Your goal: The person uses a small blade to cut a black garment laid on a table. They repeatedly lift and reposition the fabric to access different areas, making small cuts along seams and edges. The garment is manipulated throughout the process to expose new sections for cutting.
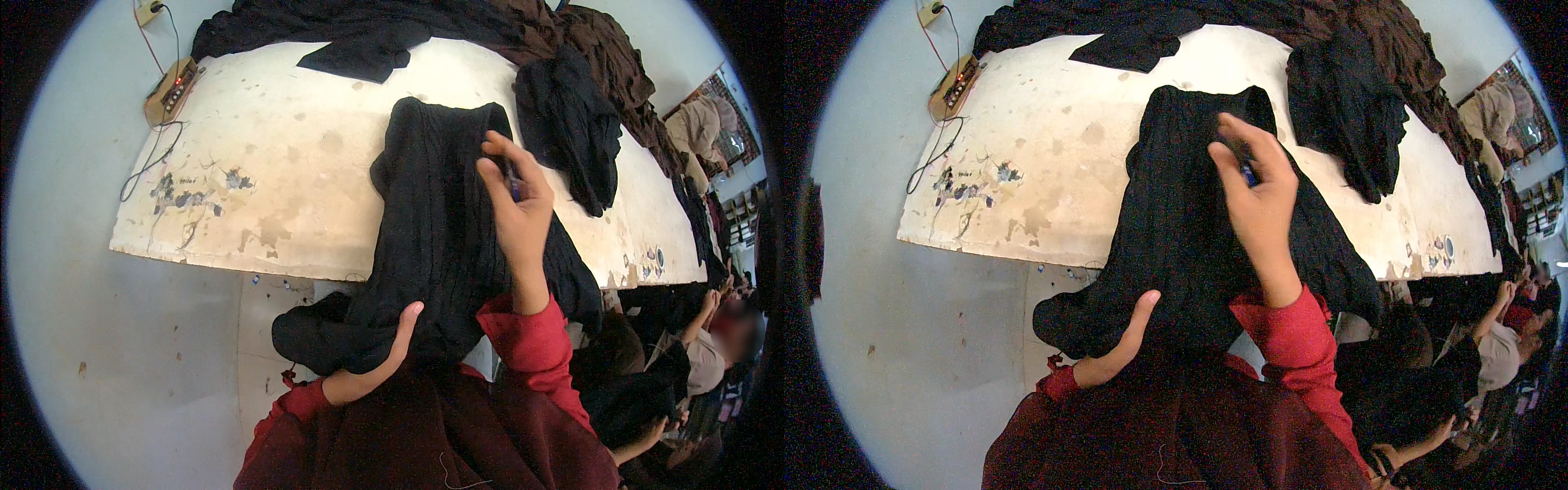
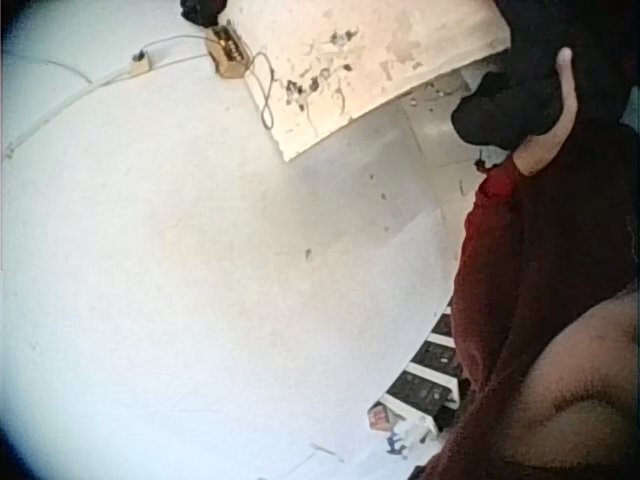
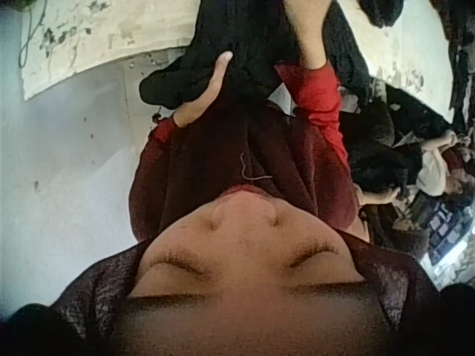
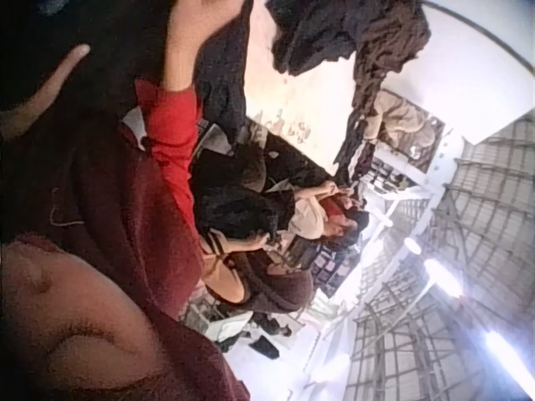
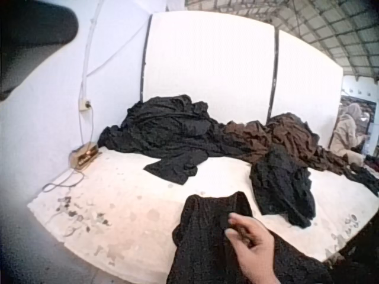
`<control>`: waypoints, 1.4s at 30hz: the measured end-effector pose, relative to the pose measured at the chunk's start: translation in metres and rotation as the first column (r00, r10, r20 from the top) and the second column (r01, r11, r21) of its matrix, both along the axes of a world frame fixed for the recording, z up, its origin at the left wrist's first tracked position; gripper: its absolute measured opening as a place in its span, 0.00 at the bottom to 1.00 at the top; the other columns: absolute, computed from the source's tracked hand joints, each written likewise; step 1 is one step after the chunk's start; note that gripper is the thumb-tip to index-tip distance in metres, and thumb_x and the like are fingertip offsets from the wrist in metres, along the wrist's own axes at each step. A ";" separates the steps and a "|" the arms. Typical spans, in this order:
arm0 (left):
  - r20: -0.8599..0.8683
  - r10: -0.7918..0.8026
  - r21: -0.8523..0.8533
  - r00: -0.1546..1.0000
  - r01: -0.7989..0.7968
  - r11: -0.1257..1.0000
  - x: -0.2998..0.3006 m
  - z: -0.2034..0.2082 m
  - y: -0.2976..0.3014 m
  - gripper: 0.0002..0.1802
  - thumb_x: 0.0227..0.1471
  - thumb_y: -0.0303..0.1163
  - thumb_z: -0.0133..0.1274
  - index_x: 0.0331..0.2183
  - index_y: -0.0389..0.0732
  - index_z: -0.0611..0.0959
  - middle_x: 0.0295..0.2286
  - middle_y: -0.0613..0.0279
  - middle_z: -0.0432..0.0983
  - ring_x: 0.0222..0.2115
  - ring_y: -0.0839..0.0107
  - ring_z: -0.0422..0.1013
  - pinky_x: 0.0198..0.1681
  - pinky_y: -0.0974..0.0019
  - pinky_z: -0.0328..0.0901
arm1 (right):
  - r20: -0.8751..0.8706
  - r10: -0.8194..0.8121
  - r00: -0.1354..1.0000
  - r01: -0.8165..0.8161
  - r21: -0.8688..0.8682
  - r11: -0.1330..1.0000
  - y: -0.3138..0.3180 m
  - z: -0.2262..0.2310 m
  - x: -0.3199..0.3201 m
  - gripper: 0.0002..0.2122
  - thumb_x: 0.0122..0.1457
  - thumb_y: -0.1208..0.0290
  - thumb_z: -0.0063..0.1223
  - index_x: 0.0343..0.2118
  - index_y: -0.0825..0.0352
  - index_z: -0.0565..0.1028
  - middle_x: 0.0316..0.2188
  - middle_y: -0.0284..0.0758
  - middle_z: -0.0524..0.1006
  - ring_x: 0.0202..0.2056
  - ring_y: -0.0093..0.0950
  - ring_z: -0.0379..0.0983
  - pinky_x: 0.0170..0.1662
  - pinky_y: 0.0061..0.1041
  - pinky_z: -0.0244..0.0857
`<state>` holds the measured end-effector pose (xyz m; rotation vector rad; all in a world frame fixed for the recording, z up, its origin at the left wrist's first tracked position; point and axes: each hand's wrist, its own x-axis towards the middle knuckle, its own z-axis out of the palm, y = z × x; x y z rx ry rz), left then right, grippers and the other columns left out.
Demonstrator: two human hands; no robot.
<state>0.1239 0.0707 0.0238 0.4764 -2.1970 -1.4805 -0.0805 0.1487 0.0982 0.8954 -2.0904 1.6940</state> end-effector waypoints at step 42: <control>0.117 -0.272 0.078 0.955 0.264 0.961 0.073 0.043 -0.076 0.28 0.59 0.38 0.53 0.55 0.29 0.69 0.49 0.41 0.72 0.48 0.57 0.70 0.53 0.57 0.63 | 0.600 0.278 0.750 -0.389 0.061 0.919 0.056 -0.052 -0.034 0.16 0.56 0.72 0.62 0.48 0.64 0.76 0.30 0.25 0.75 0.33 0.14 0.69 0.36 0.15 0.63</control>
